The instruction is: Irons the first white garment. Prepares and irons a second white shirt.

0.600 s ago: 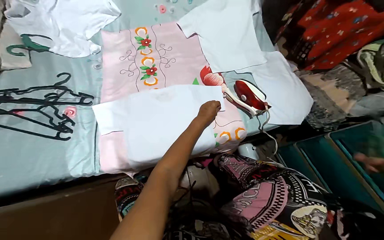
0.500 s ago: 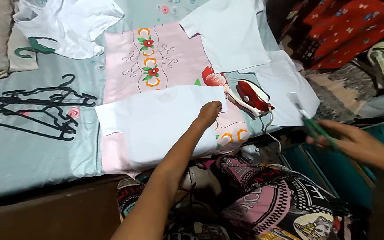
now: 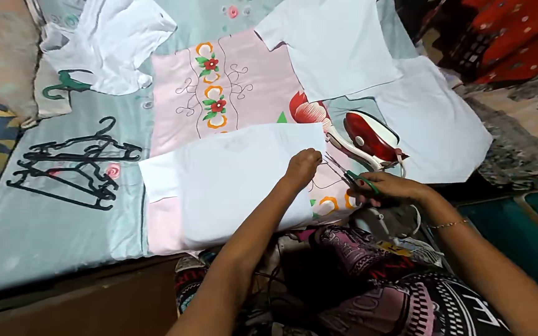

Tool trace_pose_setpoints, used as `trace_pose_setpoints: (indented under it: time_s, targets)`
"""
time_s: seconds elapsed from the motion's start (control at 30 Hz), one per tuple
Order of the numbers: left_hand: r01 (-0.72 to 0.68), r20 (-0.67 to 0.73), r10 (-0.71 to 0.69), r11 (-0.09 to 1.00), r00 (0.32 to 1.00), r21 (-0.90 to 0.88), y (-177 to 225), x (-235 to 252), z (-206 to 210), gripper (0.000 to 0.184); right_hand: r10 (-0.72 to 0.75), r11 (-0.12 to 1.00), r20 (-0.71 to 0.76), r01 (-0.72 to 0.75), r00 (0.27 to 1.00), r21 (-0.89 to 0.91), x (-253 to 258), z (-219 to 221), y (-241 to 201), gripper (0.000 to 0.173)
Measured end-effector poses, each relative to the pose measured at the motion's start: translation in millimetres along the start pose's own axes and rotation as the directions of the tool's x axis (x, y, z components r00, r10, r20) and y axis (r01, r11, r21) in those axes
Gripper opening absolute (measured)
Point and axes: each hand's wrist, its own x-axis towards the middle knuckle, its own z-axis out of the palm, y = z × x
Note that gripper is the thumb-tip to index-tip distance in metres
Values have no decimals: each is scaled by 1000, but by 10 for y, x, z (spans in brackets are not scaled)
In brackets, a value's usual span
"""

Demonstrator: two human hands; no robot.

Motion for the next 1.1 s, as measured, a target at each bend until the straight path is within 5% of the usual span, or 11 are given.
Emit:
trace_pose_setpoints:
  time_s: [0.23,0.53,0.67,0.8,0.93,1.1]
  targets:
    - [-17,-53,12,995,998,-96,-21,-40,8,20,-61,986,60,51,996,160,12,49,211,42]
    - [-126,-284,146,988,948,88,-78,-57,317,16,-63,985,75,50,995,163,2,84,318,43]
    - [-66,-180,57,997,982,-45,-27,-74,125,20,-56,981,58,45,997,187,-3,77,322,38]
    - [-195,-171,202,979,964,57,-183,-108,71,19,-67,982,-132,43,989,-183,-53,82,188,28]
    - [-234,-212,265,959,941,161,-261,-81,148,14,-178,857,-322,-14,930,-514,-117,150,73,45]
    - [-248,-359,228,969,905,-11,-301,24,143,13,-294,707,-484,-153,824,-690,-254,315,-151,63]
